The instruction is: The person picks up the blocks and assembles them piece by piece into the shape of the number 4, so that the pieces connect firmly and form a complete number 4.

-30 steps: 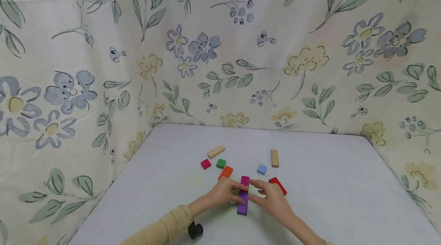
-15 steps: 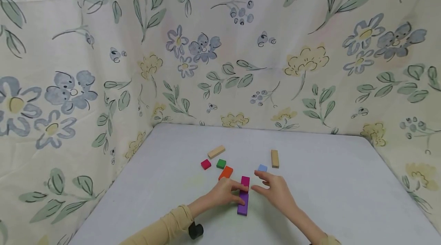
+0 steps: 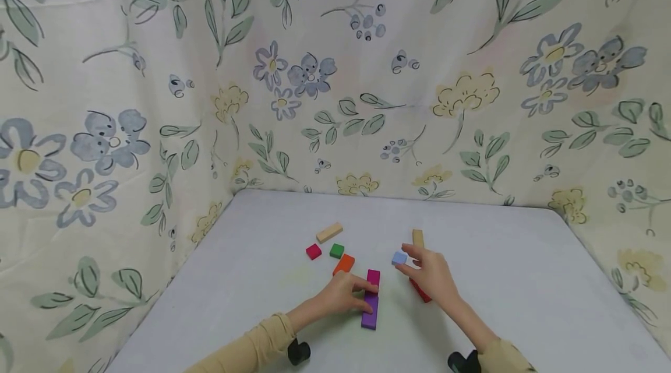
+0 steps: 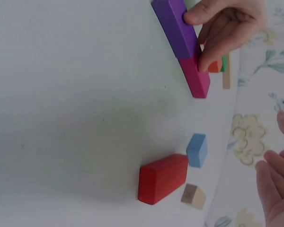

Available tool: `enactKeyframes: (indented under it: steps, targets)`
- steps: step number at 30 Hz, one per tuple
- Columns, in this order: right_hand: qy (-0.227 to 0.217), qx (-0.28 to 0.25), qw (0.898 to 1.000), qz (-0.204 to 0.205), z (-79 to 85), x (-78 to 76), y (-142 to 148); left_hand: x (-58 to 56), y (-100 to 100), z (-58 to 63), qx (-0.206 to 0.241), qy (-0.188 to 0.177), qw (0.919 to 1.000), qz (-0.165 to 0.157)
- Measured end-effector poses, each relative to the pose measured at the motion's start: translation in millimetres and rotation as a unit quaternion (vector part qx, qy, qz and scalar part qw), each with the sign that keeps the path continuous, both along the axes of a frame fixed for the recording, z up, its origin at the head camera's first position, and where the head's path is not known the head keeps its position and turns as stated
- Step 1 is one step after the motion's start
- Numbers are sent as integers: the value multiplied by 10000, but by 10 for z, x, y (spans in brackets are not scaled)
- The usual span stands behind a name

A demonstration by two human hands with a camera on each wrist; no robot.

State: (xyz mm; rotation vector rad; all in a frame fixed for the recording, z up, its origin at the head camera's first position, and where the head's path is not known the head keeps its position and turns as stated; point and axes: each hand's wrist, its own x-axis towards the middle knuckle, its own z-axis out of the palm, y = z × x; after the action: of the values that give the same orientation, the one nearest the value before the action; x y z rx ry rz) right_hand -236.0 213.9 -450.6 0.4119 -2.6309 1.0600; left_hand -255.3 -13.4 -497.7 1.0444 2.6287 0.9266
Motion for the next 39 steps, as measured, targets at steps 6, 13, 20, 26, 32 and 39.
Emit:
enactKeyframes:
  steps: [6, 13, 20, 26, 32, 39]
  targets:
    - [-54, 32, 9999, -142, 19, -72, 71, -6, 5, -15, -23, -55, 10000, 51]
    - [-208, 193, 9990, -357, 19, -143, 121, -17, 2, -30, -31, 40, 10000, 7]
    - [-529, 227, 9977, -358, -38, -232, 159, -17, -8, -21, 4, 65, 10000, -70]
    - [-884, 147, 9958, -212, -174, -301, 203, -13, -6, -33, -40, -6, 10000, -5]
    - [-1189, 133, 9926, -226, -300, -351, 220, -9, -11, -31, -76, -57, 9999, 42]
    - [-1215, 137, 9922, -243, -384, -369, 234, -16, -8, -42, -44, 67, 10000, -31]
